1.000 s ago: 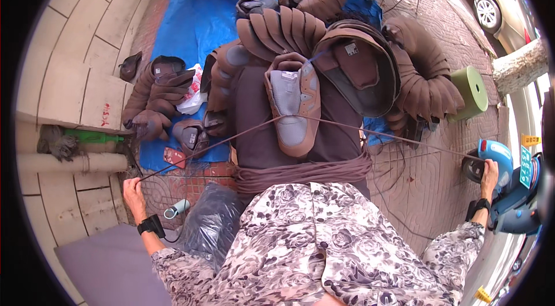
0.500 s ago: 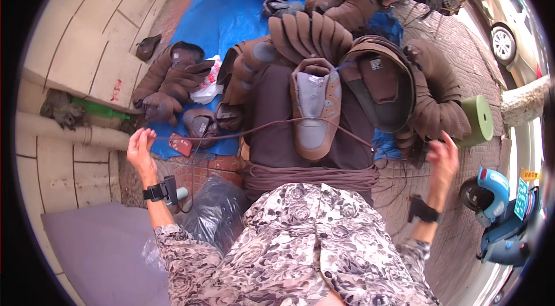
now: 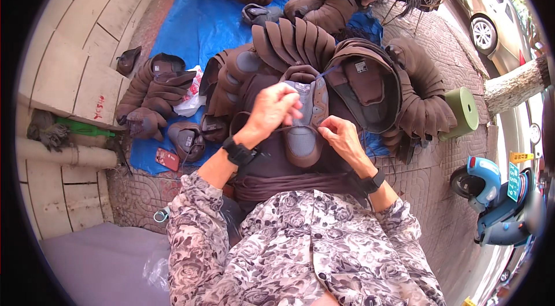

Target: The recorder is lacing a series of brown shoes while sitting in a workspace with other workers.

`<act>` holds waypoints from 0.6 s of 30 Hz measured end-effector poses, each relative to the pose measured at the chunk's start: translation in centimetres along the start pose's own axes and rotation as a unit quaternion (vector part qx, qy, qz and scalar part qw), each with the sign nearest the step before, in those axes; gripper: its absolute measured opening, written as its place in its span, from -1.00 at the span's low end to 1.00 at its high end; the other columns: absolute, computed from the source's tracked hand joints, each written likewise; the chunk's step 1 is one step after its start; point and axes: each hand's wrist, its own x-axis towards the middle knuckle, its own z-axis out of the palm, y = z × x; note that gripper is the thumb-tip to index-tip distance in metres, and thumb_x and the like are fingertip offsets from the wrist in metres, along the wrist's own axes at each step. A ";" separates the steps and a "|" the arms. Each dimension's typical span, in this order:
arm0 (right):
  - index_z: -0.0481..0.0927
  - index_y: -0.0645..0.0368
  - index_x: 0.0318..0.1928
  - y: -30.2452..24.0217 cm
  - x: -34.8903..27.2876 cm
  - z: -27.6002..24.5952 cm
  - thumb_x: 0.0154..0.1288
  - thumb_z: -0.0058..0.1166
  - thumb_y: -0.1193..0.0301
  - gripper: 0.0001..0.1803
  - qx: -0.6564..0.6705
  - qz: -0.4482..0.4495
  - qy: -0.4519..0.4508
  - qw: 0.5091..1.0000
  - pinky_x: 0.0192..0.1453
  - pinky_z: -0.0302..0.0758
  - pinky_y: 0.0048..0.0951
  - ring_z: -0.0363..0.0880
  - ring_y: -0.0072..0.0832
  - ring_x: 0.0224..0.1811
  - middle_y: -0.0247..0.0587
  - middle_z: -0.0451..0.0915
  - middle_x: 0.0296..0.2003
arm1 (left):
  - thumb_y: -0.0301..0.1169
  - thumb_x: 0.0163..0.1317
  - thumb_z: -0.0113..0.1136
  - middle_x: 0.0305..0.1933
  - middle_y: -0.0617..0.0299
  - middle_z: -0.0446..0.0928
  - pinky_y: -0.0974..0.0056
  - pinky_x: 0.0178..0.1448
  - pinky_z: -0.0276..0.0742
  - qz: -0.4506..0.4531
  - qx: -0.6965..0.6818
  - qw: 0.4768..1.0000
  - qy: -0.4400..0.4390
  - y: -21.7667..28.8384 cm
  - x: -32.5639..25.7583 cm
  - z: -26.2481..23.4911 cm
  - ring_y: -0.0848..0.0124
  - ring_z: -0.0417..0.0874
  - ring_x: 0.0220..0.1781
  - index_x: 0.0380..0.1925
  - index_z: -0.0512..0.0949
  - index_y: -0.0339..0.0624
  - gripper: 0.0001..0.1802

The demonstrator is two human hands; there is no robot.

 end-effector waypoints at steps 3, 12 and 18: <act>0.58 0.31 -0.32 0.1 0.0 0.1 0.13 0.12 0.46 -0.85 -0.021 -0.005 0.024 1.000 -0.41 0.43 -0.48 0.53 -0.53 -0.52 -0.17 0.58 -0.55 | -0.43 0.28 0.03 -0.35 0.19 0.56 0.40 -0.21 0.57 -0.015 0.094 0.995 -0.039 -1.2 0.9 1.5 0.49 0.60 -0.29 -0.33 0.47 -0.32 -0.85; 0.56 0.30 -0.37 1.3 0.6 0.0 0.11 0.09 0.40 -0.82 0.001 -0.006 -0.002 1.000 -0.38 0.42 -0.45 0.51 -0.48 -0.51 -0.18 0.56 -0.56 | -0.42 0.23 0.06 -0.42 0.29 0.54 0.37 -0.20 0.48 0.026 0.203 0.975 -0.082 -1.0 1.5 2.0 0.56 0.53 -0.33 -0.36 0.50 -0.28 -0.86; 0.53 0.29 -0.39 1.4 0.7 -0.1 0.10 0.04 0.36 -0.80 -0.004 0.006 -0.031 0.999 -0.40 0.38 -0.41 0.49 -0.44 -0.51 -0.15 0.53 -0.57 | -0.38 0.16 0.08 -0.45 0.15 0.55 0.28 -0.25 0.45 0.077 0.357 0.915 -0.170 -1.3 2.8 2.3 0.42 0.58 -0.35 -0.36 0.50 -0.29 -0.82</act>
